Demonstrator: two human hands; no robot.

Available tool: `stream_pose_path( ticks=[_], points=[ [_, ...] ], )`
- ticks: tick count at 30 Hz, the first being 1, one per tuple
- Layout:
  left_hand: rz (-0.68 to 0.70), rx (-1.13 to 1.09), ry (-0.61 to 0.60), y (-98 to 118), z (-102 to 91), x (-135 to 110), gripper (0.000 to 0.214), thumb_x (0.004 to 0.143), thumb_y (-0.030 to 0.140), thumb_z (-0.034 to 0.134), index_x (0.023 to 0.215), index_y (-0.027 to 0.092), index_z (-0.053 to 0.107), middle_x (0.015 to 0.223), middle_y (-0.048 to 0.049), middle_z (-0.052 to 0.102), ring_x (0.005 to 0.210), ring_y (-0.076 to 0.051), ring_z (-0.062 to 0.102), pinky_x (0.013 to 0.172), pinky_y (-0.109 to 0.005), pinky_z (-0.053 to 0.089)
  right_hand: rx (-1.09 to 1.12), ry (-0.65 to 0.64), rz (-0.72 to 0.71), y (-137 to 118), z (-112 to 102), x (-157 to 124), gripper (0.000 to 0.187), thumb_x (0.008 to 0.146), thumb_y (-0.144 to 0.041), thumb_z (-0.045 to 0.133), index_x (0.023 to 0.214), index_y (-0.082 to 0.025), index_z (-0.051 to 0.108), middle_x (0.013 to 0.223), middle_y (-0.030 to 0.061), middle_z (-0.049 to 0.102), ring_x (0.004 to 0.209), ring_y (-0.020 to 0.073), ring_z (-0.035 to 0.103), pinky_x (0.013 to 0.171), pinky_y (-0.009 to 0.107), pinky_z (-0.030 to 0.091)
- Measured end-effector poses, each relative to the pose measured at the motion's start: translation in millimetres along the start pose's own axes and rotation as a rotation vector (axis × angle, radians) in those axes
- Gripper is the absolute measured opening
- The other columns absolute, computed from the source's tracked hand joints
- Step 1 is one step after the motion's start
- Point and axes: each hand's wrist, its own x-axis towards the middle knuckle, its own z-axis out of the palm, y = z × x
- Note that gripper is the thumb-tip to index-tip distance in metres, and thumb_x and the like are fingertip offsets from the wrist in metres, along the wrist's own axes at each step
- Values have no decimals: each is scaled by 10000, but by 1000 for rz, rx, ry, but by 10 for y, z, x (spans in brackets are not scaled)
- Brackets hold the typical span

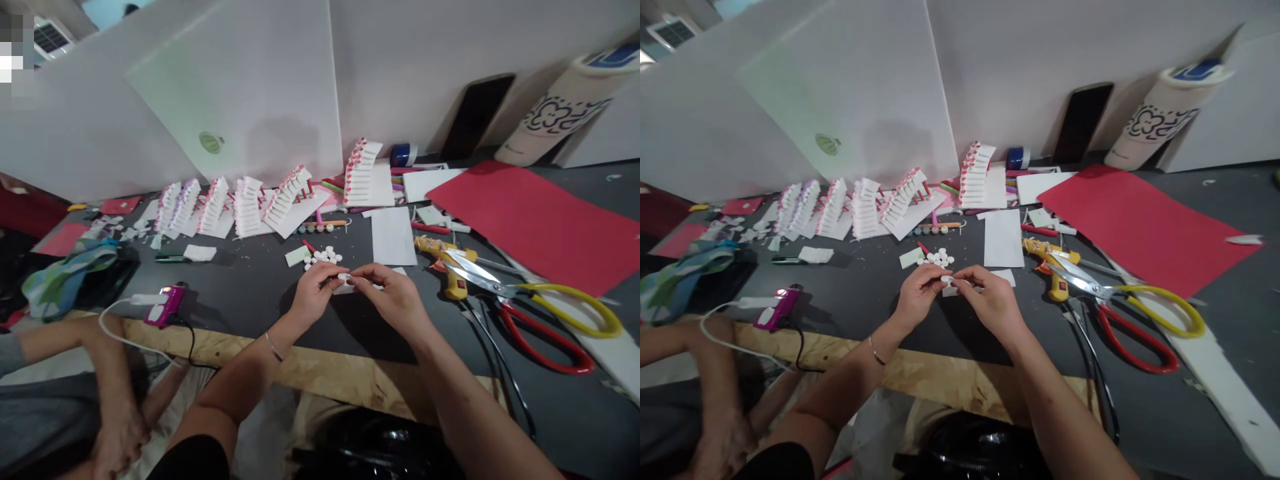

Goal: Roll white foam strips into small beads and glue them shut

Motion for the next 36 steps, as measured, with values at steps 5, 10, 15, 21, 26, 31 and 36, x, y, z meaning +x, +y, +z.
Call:
stream_pose_path(
  ticks=[5,10,15,21,26,31,36],
  points=[
    [-51,-16,16,1,7,6,221,915,378,604,979,210,731,936,-65,696,869,-169,642,790,-297,512,-1,10,4,-12,8,-6,234,797,-443,659,821,-215,703,757,23,732,681,174,677,621,272,494],
    [-86,-54,35,13,24,4,234,879,421,646,923,206,728,889,-55,687,823,-165,631,745,-291,504,-4,5,-3,-31,23,-13,214,806,-414,642,813,-211,707,779,30,737,697,174,659,658,286,489],
    [-104,-125,55,-6,49,12,304,797,484,721,815,183,689,808,-30,630,757,-148,584,700,-275,475,-34,27,-6,-79,15,-13,204,776,-408,642,770,-222,726,778,29,744,674,171,634,618,283,475],
    [-157,-141,31,-63,87,-1,394,737,546,751,773,175,624,777,-4,558,714,-128,521,645,-245,428,-1,-39,35,-77,15,0,209,766,-416,659,795,-220,726,786,24,743,683,167,631,641,289,465],
    [-164,-106,-38,-35,88,-21,376,760,514,746,874,175,628,804,-7,584,732,-134,548,683,-255,459,-5,-25,53,-10,5,-1,213,773,-420,666,810,-217,717,782,20,736,669,161,616,635,290,450],
    [-22,30,-117,13,47,-25,317,901,423,615,1124,201,658,916,-52,646,829,-161,610,773,-303,503,-17,-10,8,30,-9,11,156,790,-373,649,822,-221,667,809,9,733,726,164,648,687,287,469],
    [95,143,-78,14,26,-19,274,952,392,534,1085,221,701,929,-58,668,881,-168,631,780,-308,521,-10,13,47,-4,2,26,160,763,-381,661,782,-226,628,767,-1,725,695,165,654,662,286,455]
  ],
)
